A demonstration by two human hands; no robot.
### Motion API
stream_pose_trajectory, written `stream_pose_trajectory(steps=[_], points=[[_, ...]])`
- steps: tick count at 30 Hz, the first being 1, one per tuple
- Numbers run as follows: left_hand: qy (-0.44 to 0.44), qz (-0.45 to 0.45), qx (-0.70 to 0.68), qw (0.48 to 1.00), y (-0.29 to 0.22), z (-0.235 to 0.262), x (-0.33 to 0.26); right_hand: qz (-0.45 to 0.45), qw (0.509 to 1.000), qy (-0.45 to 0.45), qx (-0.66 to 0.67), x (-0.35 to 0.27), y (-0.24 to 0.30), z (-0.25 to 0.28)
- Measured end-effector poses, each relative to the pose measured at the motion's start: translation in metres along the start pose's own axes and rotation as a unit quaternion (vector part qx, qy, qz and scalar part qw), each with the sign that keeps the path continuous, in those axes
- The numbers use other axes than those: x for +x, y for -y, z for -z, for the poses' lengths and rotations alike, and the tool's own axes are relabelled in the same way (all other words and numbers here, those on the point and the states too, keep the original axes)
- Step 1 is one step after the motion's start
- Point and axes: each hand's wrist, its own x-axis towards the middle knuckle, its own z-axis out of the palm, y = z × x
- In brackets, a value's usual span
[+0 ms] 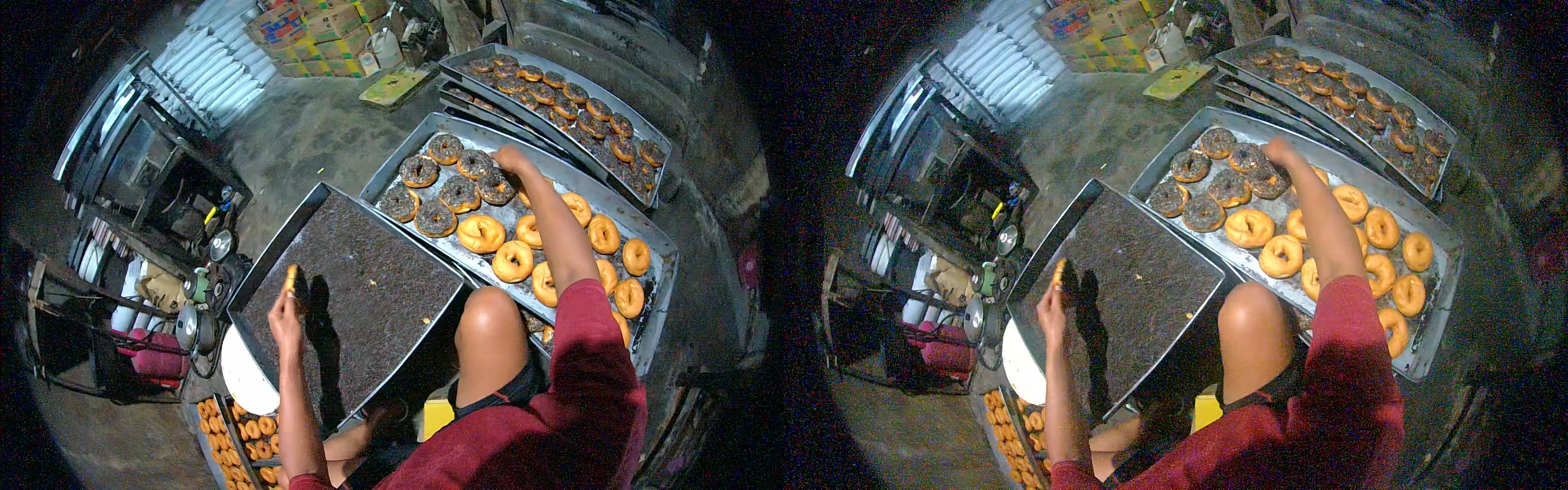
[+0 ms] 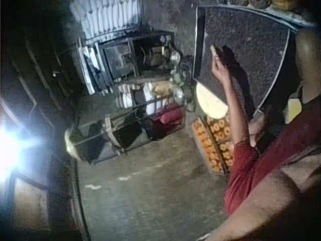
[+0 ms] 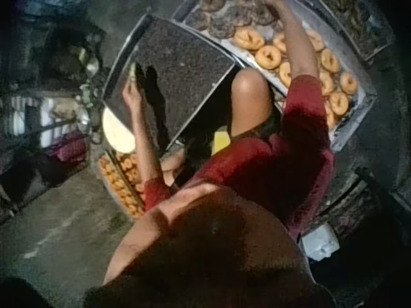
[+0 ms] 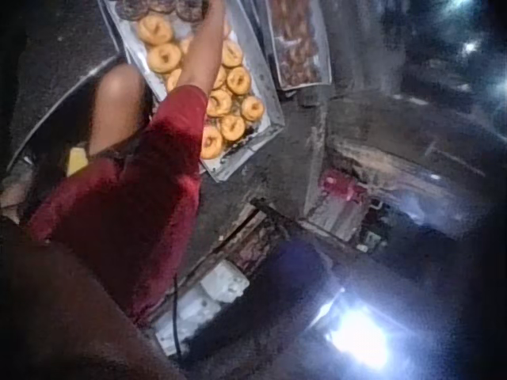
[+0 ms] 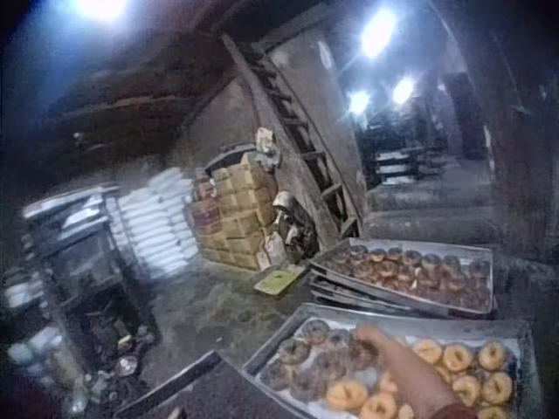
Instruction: The person splits plain donuts in half, dips the cut surfaces into a tray of dark seeds, and places the coated donuts onto a metal tray. The person repeats this process for multiple donuts.
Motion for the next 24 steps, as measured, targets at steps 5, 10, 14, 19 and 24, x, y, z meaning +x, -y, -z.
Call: stream_pose_trajectory(steps=[5,10,14,19,24], points=[[0.042,0.082,-0.389,0.917,-0.059,0.001,-0.010,0.036,0.998,-0.055,-0.006,-0.056,0.077,0.015],[0.208,0.130,-0.413,0.877,-0.105,-0.091,0.006,0.075,0.982,0.159,-0.068,-0.181,0.130,0.013],[0.339,0.106,-0.341,0.870,-0.127,-0.160,0.014,0.065,0.976,0.162,0.128,-0.160,0.097,0.020],[0.421,0.025,-0.125,0.898,-0.145,-0.236,0.019,0.017,0.980,0.090,0.175,-0.111,-0.001,0.091],[0.462,-0.076,0.091,0.879,-0.139,-0.287,0.016,0.036,0.885,0.181,0.427,-0.110,-0.014,0.091]])
